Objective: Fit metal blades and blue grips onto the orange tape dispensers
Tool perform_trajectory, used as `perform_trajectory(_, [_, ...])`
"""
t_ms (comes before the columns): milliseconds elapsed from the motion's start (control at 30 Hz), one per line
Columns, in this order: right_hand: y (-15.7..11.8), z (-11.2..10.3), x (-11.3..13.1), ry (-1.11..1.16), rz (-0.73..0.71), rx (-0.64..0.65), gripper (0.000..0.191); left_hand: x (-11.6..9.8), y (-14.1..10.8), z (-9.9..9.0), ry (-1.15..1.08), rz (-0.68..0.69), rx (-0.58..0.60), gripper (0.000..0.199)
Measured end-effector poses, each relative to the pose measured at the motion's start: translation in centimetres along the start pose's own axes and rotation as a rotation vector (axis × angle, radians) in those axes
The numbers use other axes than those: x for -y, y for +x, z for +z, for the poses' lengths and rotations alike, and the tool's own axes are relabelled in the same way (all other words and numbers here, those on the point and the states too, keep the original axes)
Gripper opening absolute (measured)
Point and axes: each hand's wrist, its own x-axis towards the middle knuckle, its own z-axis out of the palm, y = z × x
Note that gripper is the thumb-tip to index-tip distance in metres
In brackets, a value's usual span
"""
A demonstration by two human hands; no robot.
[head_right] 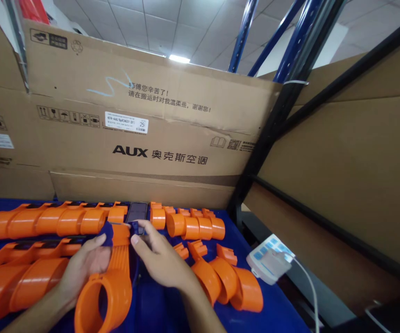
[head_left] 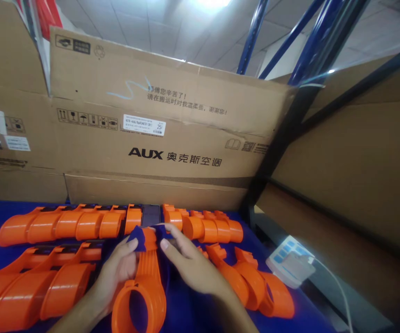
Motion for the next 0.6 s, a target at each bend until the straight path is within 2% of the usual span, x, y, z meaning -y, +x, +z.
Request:
perform_trajectory(133, [0.3,1.0,-0.6,0.09,0.005,-0.069,0.035,0.2,0.1,-0.6,0.009,0.059,-0.019,0.051])
perform_trajectory(233, [0.6,0.7,-0.8,0.136,-0.031,-0.108,0.034,0.3,0.4,-1.3,0.072,0.197,-0.127,0.048])
perform_trajectory(367, [0.6,-0.2,-0.3,0.036,-0.164,-0.212,0.033,0.4,0.8,-1.8,0.159,0.364,-0.248,0.053])
perform_trajectory(467, [0.4,-0.5,0.1,-0.039,-0.235,-0.241,0.035,0.3,0.9,-1.7,0.184,0.424,-0.279,0.059])
perform_trajectory(600, [0.4,-0.3,0.2,-0.075,-0.263,-0.238,0.037,0.2,0.8,-1.1,0.199,0.442,-0.26,0.059])
